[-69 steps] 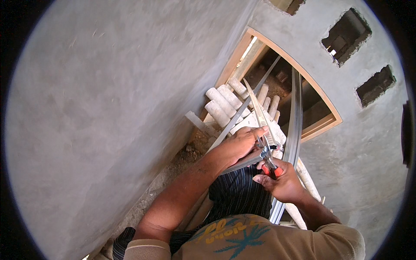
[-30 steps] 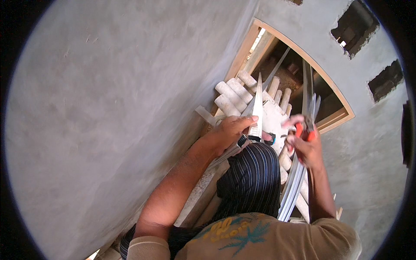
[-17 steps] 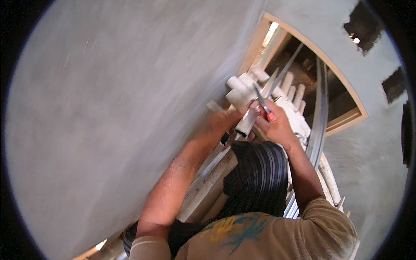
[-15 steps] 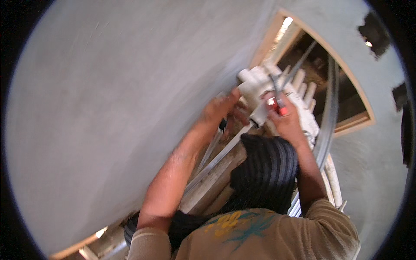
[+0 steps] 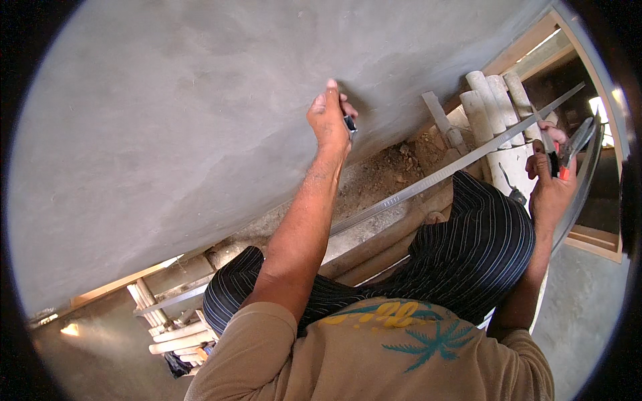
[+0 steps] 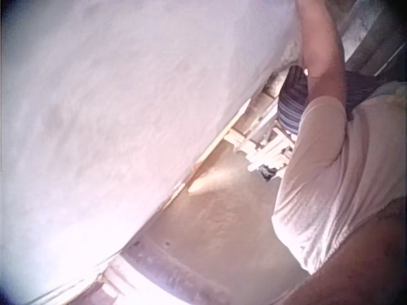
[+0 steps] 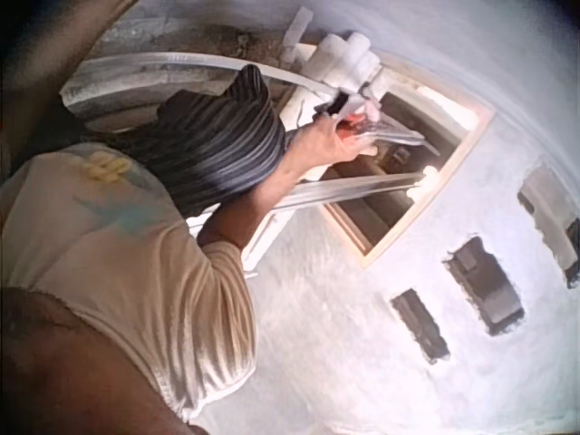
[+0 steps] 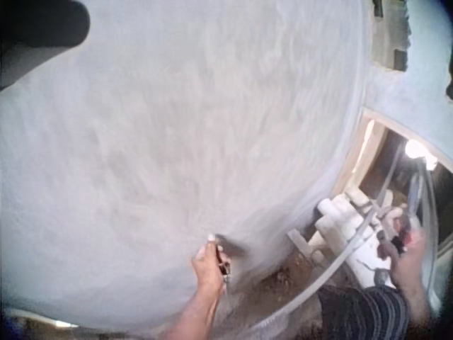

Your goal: The person measures a metal track with a tape measure, marks it with a pencil, and cuts through it using metal shears.

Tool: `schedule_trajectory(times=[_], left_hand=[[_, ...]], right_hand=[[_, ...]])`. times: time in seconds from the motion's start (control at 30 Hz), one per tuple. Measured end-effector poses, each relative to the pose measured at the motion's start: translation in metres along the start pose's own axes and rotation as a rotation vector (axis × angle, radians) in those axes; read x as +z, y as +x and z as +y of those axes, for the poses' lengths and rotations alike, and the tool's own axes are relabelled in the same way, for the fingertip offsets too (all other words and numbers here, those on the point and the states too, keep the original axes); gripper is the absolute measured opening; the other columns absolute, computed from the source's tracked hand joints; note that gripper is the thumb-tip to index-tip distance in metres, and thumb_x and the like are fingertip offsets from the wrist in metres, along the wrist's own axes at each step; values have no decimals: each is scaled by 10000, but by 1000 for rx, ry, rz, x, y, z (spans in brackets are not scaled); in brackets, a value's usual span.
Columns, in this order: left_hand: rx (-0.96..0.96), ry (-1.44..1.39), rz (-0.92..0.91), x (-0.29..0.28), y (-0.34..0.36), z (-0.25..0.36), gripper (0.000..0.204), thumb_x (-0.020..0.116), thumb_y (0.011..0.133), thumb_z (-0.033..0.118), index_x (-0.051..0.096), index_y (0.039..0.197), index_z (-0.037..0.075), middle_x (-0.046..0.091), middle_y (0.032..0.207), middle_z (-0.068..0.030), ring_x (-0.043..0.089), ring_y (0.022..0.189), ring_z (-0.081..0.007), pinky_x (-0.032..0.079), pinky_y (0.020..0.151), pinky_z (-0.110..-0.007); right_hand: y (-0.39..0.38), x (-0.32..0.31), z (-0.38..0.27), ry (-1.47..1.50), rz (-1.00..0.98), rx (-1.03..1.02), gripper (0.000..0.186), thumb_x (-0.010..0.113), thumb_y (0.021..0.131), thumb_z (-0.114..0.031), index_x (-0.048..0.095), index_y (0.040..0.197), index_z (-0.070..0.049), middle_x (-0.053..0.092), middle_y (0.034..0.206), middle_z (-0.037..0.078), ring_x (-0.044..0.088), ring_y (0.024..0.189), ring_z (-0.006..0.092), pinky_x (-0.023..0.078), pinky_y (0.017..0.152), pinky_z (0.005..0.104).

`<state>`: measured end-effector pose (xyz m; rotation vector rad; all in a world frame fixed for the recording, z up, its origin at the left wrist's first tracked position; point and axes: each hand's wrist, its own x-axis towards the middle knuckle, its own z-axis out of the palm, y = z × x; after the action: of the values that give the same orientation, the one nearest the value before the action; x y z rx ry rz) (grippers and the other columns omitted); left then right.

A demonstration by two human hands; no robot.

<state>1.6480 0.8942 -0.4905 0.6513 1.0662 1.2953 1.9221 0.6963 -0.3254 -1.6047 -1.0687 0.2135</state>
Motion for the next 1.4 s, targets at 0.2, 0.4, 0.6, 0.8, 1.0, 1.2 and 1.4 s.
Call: schedule_trajectory(times=[0.2, 0.4, 0.6, 0.8, 1.0, 1.2, 1.4], left_hand=[[-49, -111, 76, -43, 11, -28, 272, 672, 917, 323, 600, 818, 81, 556, 568, -21, 528, 446, -136, 335, 388, -265], [-46, -140, 68, -70, 21, -27, 479, 554, 955, 515, 607, 792, 68, 537, 551, -42, 465, 488, -169, 350, 500, -309], [-143, -37, -16, -81, 22, -27, 584, 463, 985, 565, 576, 692, 74, 471, 524, -49, 430, 483, -182, 344, 511, -332], [-106, 56, 99, -83, 16, -44, 604, 420, 999, 586, 549, 685, 87, 479, 559, -54, 445, 492, -187, 440, 556, -353], [-185, 102, 89, -104, 18, -52, 542, 504, 983, 574, 543, 705, 110, 518, 625, -42, 456, 521, -163, 373, 528, -325], [-201, 68, 99, -132, 19, -57, 404, 644, 940, 504, 561, 800, 134, 551, 675, -26, 446, 525, -119, 303, 499, -279], [-181, 31, 245, -157, 20, -60, 393, 668, 928, 464, 605, 771, 109, 555, 641, -20, 445, 516, -125, 324, 511, -286]], right_hand=[[2, 3, 2, -15, -2, 15, 348, 641, 912, 34, 587, 1245, -55, 673, 1206, 81, 575, 674, 66, 431, 550, 200], [6, 7, -1, 25, 14, -10, 318, 629, 917, 42, 592, 1220, -49, 672, 1207, 97, 571, 675, 65, 431, 547, 199], [5, 14, -5, 51, 37, 14, 278, 602, 915, 68, 609, 1174, -33, 672, 1200, 91, 569, 677, 66, 426, 546, 195], [5, 19, -7, -9, 73, 18, 293, 585, 908, 88, 613, 1175, -28, 677, 1189, 82, 571, 677, 70, 430, 553, 204], [5, 21, -2, 26, 96, 59, 303, 585, 900, 86, 630, 1174, -35, 681, 1189, 76, 574, 671, 75, 426, 554, 210], [4, 21, 2, 42, 85, 47, 327, 637, 867, 90, 627, 1173, -25, 690, 1131, 62, 592, 680, 80, 430, 552, 216], [4, 23, 7, 59, 76, 52, 389, 677, 842, 98, 610, 1202, -32, 692, 1086, 62, 609, 692, 92, 438, 554, 218]])
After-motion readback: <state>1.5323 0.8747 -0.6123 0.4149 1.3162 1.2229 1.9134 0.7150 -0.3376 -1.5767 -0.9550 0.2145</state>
